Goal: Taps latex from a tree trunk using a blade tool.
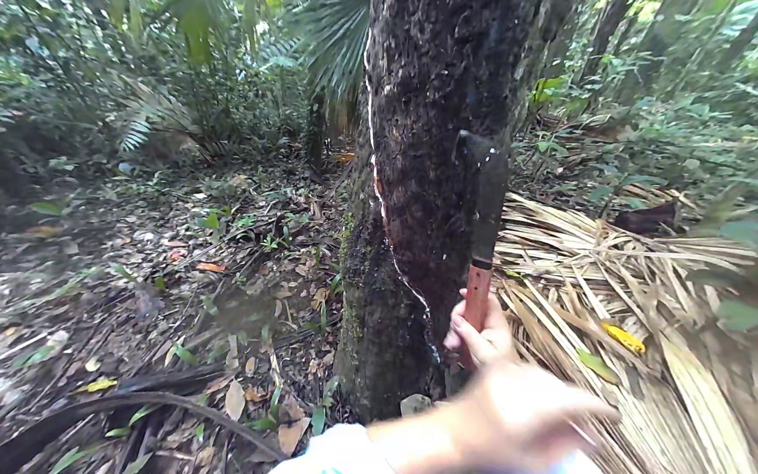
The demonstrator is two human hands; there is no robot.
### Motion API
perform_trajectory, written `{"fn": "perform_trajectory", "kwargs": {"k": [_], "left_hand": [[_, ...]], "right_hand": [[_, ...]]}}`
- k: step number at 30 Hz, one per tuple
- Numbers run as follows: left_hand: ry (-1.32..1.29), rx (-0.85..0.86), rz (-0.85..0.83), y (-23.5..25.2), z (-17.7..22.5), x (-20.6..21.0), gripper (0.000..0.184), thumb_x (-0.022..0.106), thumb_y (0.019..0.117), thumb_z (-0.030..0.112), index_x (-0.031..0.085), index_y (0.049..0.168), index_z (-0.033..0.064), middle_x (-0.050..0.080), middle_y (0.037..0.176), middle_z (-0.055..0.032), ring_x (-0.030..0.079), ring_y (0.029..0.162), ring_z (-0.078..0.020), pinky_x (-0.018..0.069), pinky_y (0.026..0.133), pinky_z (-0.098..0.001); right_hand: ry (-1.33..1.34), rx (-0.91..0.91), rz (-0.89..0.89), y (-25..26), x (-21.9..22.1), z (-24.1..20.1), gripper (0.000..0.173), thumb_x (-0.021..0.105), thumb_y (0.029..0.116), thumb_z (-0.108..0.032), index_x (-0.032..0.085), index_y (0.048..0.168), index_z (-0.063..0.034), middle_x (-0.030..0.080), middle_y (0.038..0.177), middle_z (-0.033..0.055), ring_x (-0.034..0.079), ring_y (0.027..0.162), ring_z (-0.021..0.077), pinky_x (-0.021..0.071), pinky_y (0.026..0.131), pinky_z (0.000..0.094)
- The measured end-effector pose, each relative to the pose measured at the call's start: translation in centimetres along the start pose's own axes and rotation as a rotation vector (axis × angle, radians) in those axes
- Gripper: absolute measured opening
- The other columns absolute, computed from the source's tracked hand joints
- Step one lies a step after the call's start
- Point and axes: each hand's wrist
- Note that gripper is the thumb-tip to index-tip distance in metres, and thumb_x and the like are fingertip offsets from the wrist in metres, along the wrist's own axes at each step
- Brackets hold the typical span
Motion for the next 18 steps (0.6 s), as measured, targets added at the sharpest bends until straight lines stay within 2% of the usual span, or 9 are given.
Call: {"fn": "perform_trajectory", "kwargs": {"k": [1,3,6,8,12,15,16,18], "left_hand": [[0.271,0.027,0.091,0.2,-2.9,-2.5,0.015,0.063,0.0911,0.008,0.071,0.100,-0.0022,0.071,0.083,-0.0128,0.068,0.077,-0.0186,0.0563,0.079,-0.0307],[0.679,-0.091,0.170,0.6,-7.6,-7.6,0.026,0.064,0.0892,0.007,0.075,0.110,-0.0024,0.072,0.085,-0.0161,0.069,0.077,-0.0259,0.0570,0.076,-0.0408],[1.002,-0.181,0.216,0.3,-13.7,-12.4,0.032,0.065,0.0884,0.006,0.076,0.118,-0.0001,0.068,0.085,-0.0181,0.068,0.073,-0.0308,0.0571,0.068,-0.0460],[1.082,-0.138,0.221,-0.2,-15.9,-13.7,0.026,0.067,0.0902,0.007,0.078,0.113,0.0002,0.068,0.083,-0.0181,0.069,0.074,-0.0317,0.0580,0.070,-0.0452],[1.150,0.014,0.214,-0.5,-16.8,-14.3,0.014,0.069,0.0898,0.005,0.081,0.095,0.0020,0.068,0.075,-0.0136,0.067,0.068,-0.0272,0.0557,0.069,-0.0397],[1.201,0.114,0.121,0.0,-16.9,-14.9,0.009,0.068,0.0865,-0.001,0.076,0.083,0.0028,0.069,0.077,-0.0130,0.066,0.069,-0.0273,0.0526,0.067,-0.0401],[1.178,0.091,0.067,0.2,-16.7,-14.9,0.010,0.066,0.0883,-0.002,0.073,0.083,0.0015,0.070,0.082,-0.0154,0.069,0.075,-0.0296,0.0554,0.070,-0.0425],[0.972,-0.095,-0.002,0.5,-15.3,-14.5,0.015,0.058,0.0948,-0.004,0.068,0.085,-0.0048,0.069,0.097,-0.0222,0.071,0.090,-0.0351,0.0586,0.082,-0.0502]], "right_hand": [[-0.060,0.051,0.015,-1.1,-1.4,-0.3,0.051,0.061,0.0989,-0.025,0.040,0.136,0.0034,0.061,0.085,-0.0119,0.060,0.065,-0.0038,0.0557,0.061,0.0177],[-0.123,0.091,0.053,-3.2,-3.4,0.1,0.048,0.060,0.0925,-0.013,0.041,0.133,0.0035,0.061,0.081,-0.0108,0.057,0.055,-0.0036,0.0545,0.051,0.0166],[-0.048,0.154,0.115,-5.7,-4.0,0.4,0.048,0.057,0.0888,-0.003,0.038,0.133,-0.0001,0.061,0.076,-0.0124,0.056,0.049,-0.0023,0.0545,0.047,0.0166],[0.028,0.185,0.167,-6.6,-3.5,0.3,0.049,0.055,0.0877,-0.001,0.036,0.133,-0.0017,0.061,0.075,-0.0120,0.056,0.048,-0.0012,0.0544,0.046,0.0168],[0.070,0.200,0.202,-7.0,-2.8,0.0,0.049,0.053,0.0871,0.001,0.036,0.132,-0.0023,0.060,0.074,-0.0122,0.056,0.048,-0.0011,0.0549,0.046,0.0172],[0.046,0.177,0.179,-7.0,-3.0,0.0,0.049,0.055,0.0875,-0.001,0.037,0.133,-0.0030,0.060,0.074,-0.0129,0.056,0.048,-0.0013,0.0545,0.047,0.0169],[0.043,0.170,0.172,-7.0,-3.0,0.1,0.048,0.056,0.0878,-0.001,0.037,0.133,-0.0031,0.060,0.075,-0.0128,0.057,0.049,-0.0012,0.0545,0.047,0.0169],[0.031,0.148,0.175,-6.7,-2.8,0.4,0.045,0.055,0.0888,-0.001,0.038,0.131,-0.0036,0.062,0.078,-0.0122,0.059,0.052,-0.0003,0.0563,0.050,0.0175]]}}
Point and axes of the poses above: each hand's wrist, its own y-axis towards the middle knuckle, its own x-axis out of the palm, z = x × y
